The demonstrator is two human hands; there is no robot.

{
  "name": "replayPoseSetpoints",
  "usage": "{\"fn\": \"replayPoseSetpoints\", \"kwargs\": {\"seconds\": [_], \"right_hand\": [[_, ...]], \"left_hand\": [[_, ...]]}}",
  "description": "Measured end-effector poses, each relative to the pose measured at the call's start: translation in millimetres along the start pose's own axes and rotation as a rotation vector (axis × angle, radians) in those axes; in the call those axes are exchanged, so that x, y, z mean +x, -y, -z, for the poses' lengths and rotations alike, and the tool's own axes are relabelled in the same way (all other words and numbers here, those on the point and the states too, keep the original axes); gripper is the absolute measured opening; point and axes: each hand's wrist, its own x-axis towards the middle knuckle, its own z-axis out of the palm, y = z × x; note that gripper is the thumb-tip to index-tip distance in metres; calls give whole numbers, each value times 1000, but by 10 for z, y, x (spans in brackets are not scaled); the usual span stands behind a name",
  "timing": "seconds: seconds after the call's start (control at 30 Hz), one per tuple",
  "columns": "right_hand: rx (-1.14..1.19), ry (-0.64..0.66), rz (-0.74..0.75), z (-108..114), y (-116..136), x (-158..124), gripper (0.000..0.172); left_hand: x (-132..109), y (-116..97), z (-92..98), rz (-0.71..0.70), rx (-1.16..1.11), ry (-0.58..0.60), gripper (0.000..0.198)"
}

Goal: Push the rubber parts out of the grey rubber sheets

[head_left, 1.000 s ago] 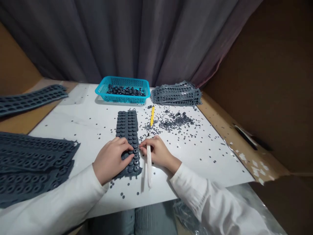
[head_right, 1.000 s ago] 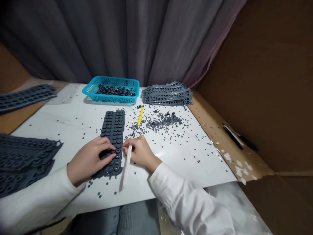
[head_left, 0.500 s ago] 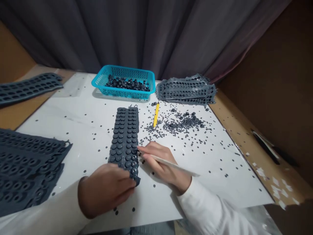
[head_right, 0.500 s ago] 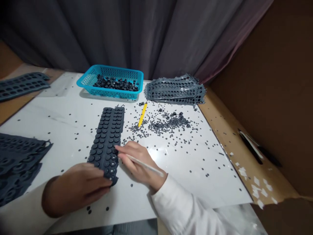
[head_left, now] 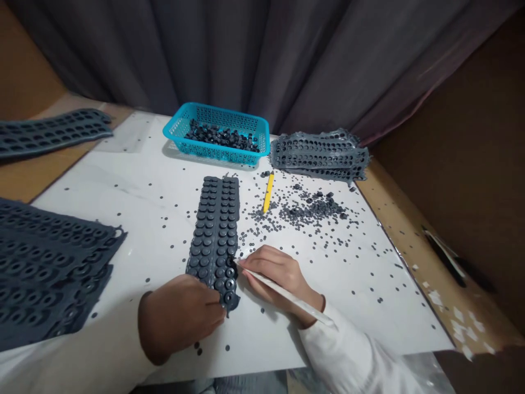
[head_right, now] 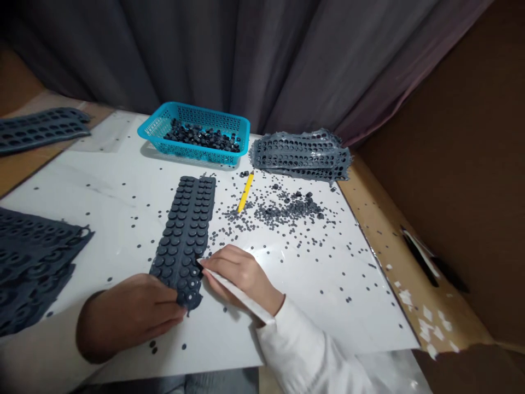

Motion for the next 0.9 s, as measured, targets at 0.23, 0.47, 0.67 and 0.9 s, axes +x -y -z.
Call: {"fn": "replayPoseSetpoints", "kwargs": {"seconds": [0.23, 0.47, 0.67, 0.9], "right_hand": [[-60, 19, 8, -6, -16, -17, 23], [-215, 217, 14, 23, 49, 43, 14], [-282, 283, -2, -23, 52, 34, 20], [-149, 78, -257, -29, -103, 27, 20]], "left_hand": [[19, 5, 37, 53, -33, 58, 27], [47, 17, 67, 85, -92, 174, 19], [45, 37, 54, 137, -210, 159, 17], [58, 58, 18, 189, -376, 97, 20]]}}
